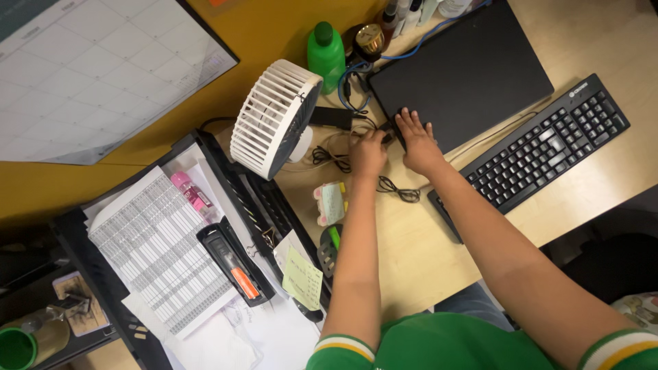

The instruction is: The person untangles and arranges cables on a desk, moves a small fan and a white board, and then positions and types on a keyboard.

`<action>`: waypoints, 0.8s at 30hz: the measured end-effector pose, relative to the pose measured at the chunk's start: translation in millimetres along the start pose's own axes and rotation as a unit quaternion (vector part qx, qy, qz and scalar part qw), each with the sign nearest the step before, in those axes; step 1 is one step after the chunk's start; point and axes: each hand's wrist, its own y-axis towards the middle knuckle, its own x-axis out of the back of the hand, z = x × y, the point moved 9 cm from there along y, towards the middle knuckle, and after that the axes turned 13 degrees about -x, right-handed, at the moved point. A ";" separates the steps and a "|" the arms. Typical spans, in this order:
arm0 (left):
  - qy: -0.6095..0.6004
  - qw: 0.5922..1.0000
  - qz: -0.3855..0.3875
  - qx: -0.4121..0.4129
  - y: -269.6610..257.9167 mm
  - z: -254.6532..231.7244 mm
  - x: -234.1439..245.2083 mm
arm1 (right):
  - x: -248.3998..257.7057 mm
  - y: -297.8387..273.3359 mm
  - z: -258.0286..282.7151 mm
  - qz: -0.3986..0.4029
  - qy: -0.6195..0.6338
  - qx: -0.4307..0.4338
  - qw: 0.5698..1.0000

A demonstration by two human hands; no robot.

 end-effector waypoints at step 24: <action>0.086 0.996 0.007 -0.003 -9.2 6.0 -4.7 | 6.8 -5.4 3.7 -0.001 0.014 0.000 1.000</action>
